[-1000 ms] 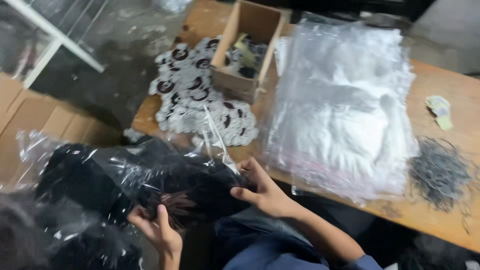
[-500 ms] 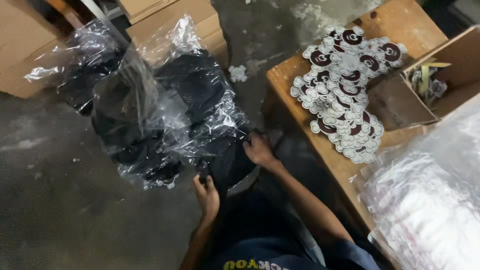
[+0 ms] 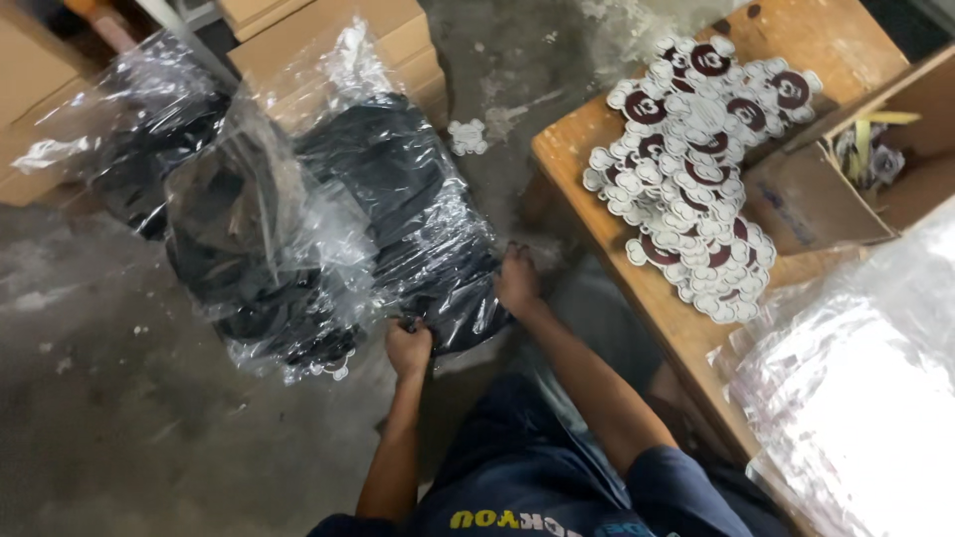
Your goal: The person picks up bags, places stickers on them, and puts the bags into plastic sleeves.
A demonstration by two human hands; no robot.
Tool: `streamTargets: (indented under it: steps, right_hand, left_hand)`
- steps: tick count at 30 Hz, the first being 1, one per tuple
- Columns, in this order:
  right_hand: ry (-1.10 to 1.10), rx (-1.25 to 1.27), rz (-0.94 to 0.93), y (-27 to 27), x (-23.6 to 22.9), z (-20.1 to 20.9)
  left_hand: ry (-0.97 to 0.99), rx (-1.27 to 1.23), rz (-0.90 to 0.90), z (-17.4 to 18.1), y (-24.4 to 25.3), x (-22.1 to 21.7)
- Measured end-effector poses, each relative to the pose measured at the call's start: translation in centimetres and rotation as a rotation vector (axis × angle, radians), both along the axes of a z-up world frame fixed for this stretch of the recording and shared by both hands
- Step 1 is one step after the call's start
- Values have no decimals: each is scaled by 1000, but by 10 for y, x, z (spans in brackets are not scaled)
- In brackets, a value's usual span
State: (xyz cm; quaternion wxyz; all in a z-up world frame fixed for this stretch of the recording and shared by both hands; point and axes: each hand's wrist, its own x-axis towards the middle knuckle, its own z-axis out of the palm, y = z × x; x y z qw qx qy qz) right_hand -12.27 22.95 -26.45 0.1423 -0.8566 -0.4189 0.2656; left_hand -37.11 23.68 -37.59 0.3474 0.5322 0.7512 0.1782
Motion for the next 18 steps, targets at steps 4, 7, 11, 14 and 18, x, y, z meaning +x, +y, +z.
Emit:
streamTargets:
  steps: [4,7,11,14,18]
  right_hand:
    - [203,219,43,-45,1,62]
    - [378,511,93,-119,5,164]
    - [518,595,49,-238,13,244]
    - [560,614,-225,-315,12,278]
    - [447,569,-545,-422,-19,270]
  left_hand:
    - [240,-256,-359,66,-3,-1]
    - [341,-412,-717,132,-5,17]
    - [-133,-505,-1155,246,-35,90]
    - [-410,-475,-1630,298,-77,153]
    - [-501,-649,-2190,347,-177,227]
